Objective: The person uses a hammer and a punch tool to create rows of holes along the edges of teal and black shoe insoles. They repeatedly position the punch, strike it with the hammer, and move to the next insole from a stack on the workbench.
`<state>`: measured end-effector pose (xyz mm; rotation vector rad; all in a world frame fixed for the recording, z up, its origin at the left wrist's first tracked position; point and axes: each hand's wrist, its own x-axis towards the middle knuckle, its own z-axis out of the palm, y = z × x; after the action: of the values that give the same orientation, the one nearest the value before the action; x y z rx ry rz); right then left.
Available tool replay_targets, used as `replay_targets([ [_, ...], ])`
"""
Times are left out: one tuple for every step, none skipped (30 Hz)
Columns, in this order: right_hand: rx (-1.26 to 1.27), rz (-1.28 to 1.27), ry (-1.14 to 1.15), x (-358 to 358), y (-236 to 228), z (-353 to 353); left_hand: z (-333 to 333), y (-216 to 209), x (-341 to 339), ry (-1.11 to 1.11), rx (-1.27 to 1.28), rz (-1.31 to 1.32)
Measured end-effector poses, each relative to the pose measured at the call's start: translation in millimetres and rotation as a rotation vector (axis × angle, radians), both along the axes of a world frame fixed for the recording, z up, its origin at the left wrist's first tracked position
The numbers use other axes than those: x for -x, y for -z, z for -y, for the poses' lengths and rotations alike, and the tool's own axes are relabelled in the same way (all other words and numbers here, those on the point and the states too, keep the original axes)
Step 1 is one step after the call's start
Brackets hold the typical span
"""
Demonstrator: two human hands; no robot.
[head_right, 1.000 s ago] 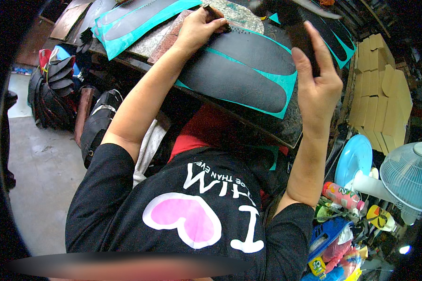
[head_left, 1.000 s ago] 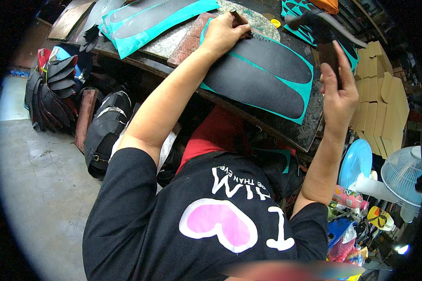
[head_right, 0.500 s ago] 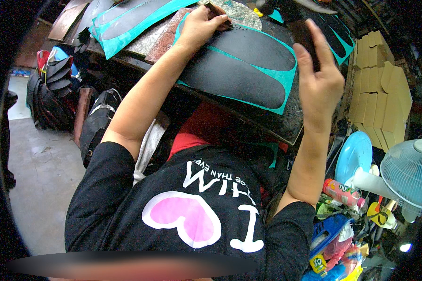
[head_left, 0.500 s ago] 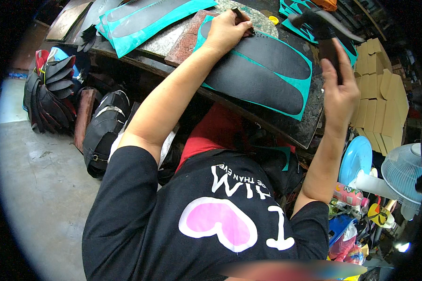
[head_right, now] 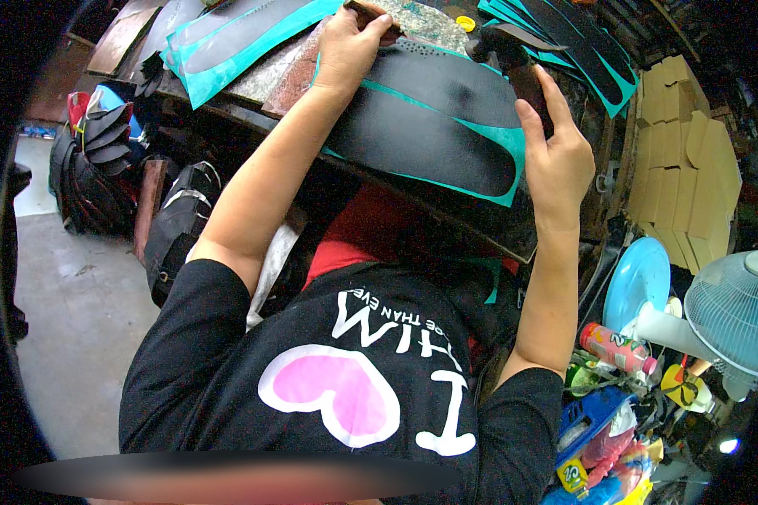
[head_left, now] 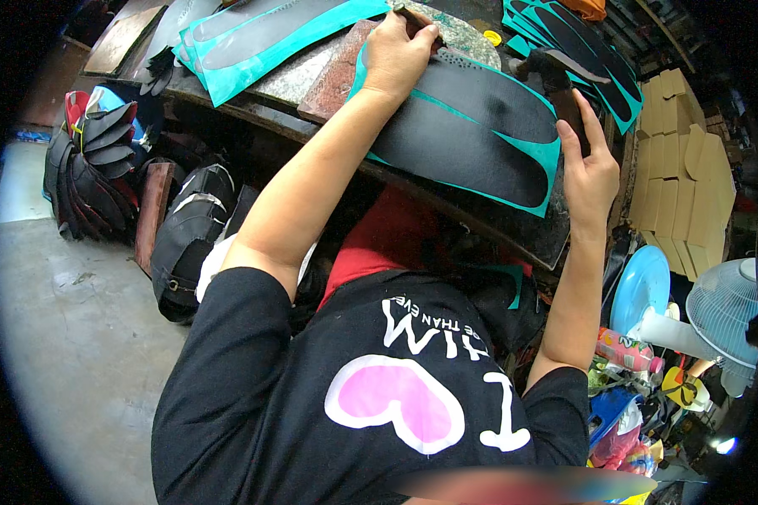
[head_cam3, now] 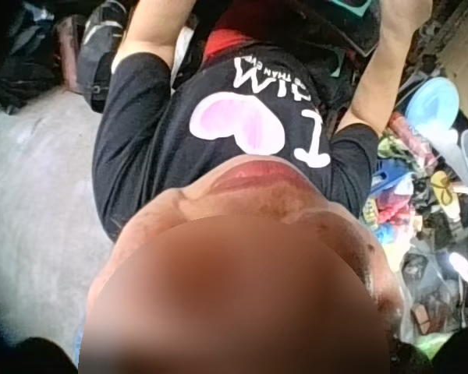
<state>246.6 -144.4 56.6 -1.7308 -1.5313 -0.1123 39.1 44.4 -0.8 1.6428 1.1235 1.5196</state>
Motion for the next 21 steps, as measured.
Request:
replay_targets([
  [-0.013,0.001,-0.003,-1.7,1.3,0.5,-3.3,3.2,-1.0,0.021,0.000,-0.079],
  [-0.026,0.003,-0.008,-1.7,1.2,0.3,-5.0,7.0,-1.3,0.044,0.004,-0.160],
  [-0.011,0.004,-0.001,-0.7,-0.1,-0.1,-6.8,10.1,-3.1,0.034,-0.038,-0.190],
  [0.001,0.005,0.004,1.8,-2.7,-0.3,-7.7,12.8,-4.7,0.025,-0.080,-0.221],
  [0.001,0.008,0.017,4.5,-7.7,0.2,-8.7,14.1,-5.3,0.017,-0.125,-0.251],
  [-0.026,-0.042,-0.025,7.6,-13.7,1.3,-8.9,14.9,-5.8,0.029,-0.130,-0.259],
  [-0.062,-0.090,-0.061,11.0,-21.3,2.6,-9.0,14.6,-5.3,0.041,-0.135,-0.267],
  [-0.080,-0.133,-0.092,14.0,-30.1,4.3,-8.6,13.7,-5.1,0.052,-0.137,-0.274],
  [-0.115,-0.213,-0.139,17.6,-39.2,8.1,-7.6,12.2,-4.3,0.084,-0.139,-0.269],
  [-0.147,-0.343,-0.211,21.0,-47.7,11.6,-6.3,10.6,-3.4,0.115,-0.140,-0.263],
  [-0.199,-0.414,-0.199,25.6,-53.9,13.8,-4.5,9.0,-3.0,0.145,-0.141,-0.257],
  [-0.294,-0.384,-0.165,31.0,-55.8,11.0,-2.4,7.6,-2.9,0.133,-0.233,-0.336],
  [-0.260,-0.354,-0.188,34.4,-56.6,10.5,-0.1,6.7,-4.6,0.122,-0.326,-0.414],
  [-0.314,-0.255,-0.206,38.4,-51.8,5.2,2.1,6.3,-6.7,0.112,-0.419,-0.493],
  [-0.409,-0.132,-0.266,40.3,-44.3,-3.4,4.7,6.4,-11.3,0.120,-0.522,-0.497],
  [-0.362,0.017,-0.294,40.3,-34.7,-12.0,6.1,6.6,-13.6,0.165,-0.506,-0.576],
  [-0.239,0.028,-0.228,38.3,-23.3,-12.9,6.3,6.3,-15.0,0.169,-0.486,-0.579],
  [-0.035,-0.010,-0.144,32.2,-13.3,-13.1,5.9,6.0,-15.6,0.173,-0.469,-0.581],
  [-0.040,0.041,-0.069,22.0,-5.3,-9.3,3.5,4.6,-14.4,0.134,-0.406,-0.417],
  [-0.019,0.089,0.039,10.9,1.0,-4.4,-0.4,2.5,-11.3,0.095,-0.338,-0.254],
  [0.038,-0.031,0.067,0.6,7.0,0.8,-5.7,-0.2,-4.8,0.023,-0.151,-0.213],
])
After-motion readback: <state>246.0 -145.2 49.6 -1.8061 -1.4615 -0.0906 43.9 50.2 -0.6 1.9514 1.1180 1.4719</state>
